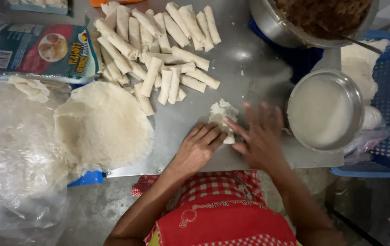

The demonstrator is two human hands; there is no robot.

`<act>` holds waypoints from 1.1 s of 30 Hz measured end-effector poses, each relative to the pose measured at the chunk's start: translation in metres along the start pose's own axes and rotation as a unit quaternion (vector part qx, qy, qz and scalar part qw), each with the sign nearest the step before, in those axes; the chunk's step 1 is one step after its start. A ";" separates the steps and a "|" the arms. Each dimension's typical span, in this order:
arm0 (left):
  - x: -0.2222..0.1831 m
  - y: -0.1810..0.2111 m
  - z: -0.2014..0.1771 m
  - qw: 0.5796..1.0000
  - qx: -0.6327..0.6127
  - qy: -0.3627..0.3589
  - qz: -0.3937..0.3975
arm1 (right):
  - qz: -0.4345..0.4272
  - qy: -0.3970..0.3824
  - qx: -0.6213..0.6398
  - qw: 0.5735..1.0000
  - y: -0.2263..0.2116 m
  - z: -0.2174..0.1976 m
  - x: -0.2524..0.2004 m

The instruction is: Wrapping spring rolls (lumpia) by placing filling on wrappers and rolling them up on a production table.

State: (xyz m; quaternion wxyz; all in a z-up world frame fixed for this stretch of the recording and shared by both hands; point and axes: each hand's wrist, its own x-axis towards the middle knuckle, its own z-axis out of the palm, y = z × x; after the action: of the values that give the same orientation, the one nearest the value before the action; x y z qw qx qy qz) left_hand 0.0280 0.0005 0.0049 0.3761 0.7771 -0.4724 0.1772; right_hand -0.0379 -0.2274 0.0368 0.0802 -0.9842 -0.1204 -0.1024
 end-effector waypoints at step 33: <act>0.009 -0.056 0.008 0.997 -0.064 -0.048 0.021 | 0.037 0.174 0.095 0.979 -0.017 0.074 -0.020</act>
State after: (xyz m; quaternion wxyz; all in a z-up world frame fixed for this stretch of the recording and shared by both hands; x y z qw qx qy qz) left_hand 0.0800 0.0042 -0.0184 0.3980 0.7488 -0.5169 0.1170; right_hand -0.0482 -0.2020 -0.0364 0.1964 -0.9431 -0.0769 -0.2571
